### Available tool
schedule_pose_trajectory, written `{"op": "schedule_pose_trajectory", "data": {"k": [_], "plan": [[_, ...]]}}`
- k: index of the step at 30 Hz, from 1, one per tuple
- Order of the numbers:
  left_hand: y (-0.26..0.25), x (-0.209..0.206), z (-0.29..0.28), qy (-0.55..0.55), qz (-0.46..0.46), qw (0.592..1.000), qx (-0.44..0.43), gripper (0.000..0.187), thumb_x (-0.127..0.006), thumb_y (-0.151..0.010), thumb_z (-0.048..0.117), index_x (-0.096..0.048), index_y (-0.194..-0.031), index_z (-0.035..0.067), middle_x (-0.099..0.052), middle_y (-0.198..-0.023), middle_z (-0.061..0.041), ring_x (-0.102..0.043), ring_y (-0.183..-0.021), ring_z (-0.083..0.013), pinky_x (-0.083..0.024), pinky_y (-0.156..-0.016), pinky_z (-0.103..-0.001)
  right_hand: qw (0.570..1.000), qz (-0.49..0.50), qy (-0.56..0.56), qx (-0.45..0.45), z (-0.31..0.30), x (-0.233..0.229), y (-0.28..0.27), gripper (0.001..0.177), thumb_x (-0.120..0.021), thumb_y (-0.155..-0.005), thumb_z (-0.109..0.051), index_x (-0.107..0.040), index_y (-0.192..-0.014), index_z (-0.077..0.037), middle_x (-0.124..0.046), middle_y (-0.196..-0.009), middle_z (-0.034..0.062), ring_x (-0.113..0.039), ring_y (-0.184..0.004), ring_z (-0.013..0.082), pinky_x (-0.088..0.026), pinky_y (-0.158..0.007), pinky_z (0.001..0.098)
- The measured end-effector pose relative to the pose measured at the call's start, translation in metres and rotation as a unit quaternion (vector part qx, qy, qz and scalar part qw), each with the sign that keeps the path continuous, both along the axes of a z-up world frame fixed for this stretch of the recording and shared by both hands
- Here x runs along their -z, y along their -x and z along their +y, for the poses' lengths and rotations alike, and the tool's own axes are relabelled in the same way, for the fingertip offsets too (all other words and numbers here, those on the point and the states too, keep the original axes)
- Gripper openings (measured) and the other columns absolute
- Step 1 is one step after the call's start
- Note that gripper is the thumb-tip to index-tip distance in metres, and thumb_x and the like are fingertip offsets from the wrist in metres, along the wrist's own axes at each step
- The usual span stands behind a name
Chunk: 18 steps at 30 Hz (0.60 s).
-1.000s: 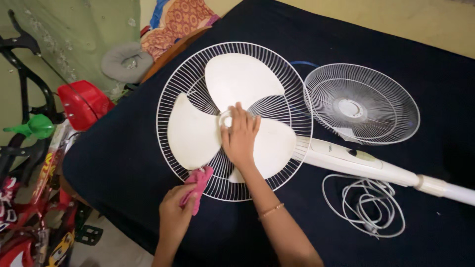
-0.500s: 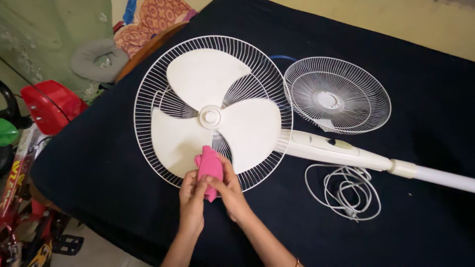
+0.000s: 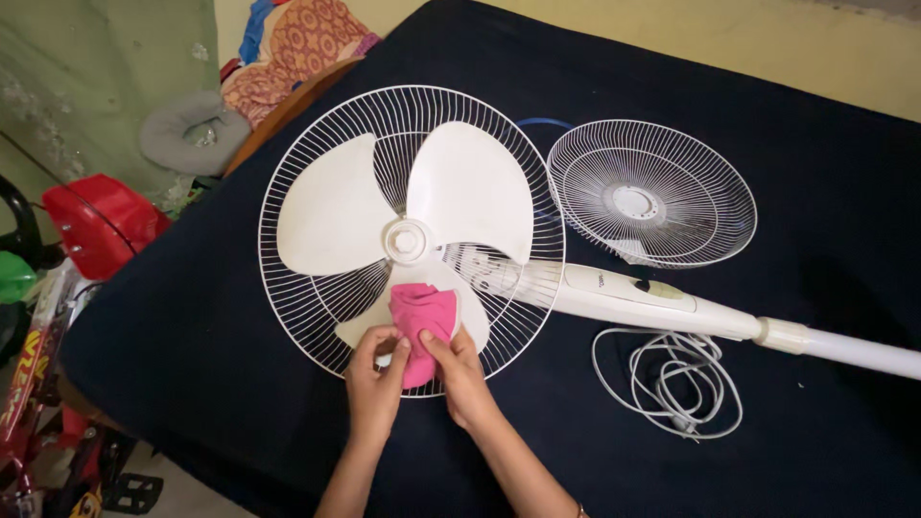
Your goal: The person wipes the body, stand, and blades of a disassembled white electric fan using a pink cloth. The fan's front grille and rear cage are placed nearby on a dark surface. The person systematically cleans each visible part of the fan.
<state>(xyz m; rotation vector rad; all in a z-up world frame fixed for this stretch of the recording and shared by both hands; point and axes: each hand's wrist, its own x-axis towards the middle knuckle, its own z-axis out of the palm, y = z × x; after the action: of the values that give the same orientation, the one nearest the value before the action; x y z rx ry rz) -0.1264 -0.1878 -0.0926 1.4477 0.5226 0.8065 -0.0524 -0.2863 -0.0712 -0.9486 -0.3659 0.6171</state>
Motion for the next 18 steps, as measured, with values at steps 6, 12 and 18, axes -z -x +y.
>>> {"op": "schedule_pose_trajectory", "data": {"k": [6,12,18], "plan": [[0.008,-0.045,0.009,-0.334,0.043,0.936,-0.104,0.031,-0.074,-0.087,0.011,-0.066,-0.116,0.003,-0.069,-0.117,-0.013,-0.063,-0.112,-0.0322,-0.049,-0.099,-0.042,0.984,-0.101,0.024,0.143,-0.015,-0.029,-0.027,0.044,-0.068,-0.094,-0.015,-0.057,-0.134,0.000,-0.071,-0.117,0.0105,-0.069,-0.103,0.0169,-0.056,-0.091,0.0310],[-0.019,-0.077,0.029,-0.313,0.016,0.945,-0.091,0.063,-0.067,-0.090,0.013,-0.042,-0.147,0.002,-0.039,-0.159,-0.019,-0.047,-0.141,-0.0377,-0.040,-0.109,-0.049,0.943,-0.218,0.080,0.236,-0.022,-0.052,-0.050,0.043,-0.069,-0.095,-0.014,-0.058,-0.134,0.000,-0.070,-0.107,0.0076,-0.065,-0.089,0.0107,-0.053,-0.077,0.0251],[-0.086,-0.066,0.047,-0.397,0.065,0.910,-0.098,0.075,-0.073,-0.087,0.019,-0.038,-0.152,0.001,-0.039,-0.159,-0.025,-0.038,-0.146,-0.0418,-0.025,-0.113,-0.062,0.924,-0.283,0.170,0.192,-0.010,-0.039,-0.037,0.037,-0.069,-0.089,-0.013,-0.064,-0.123,0.001,-0.075,-0.097,0.0055,-0.068,-0.082,0.0083,-0.056,-0.074,0.0236]]}}
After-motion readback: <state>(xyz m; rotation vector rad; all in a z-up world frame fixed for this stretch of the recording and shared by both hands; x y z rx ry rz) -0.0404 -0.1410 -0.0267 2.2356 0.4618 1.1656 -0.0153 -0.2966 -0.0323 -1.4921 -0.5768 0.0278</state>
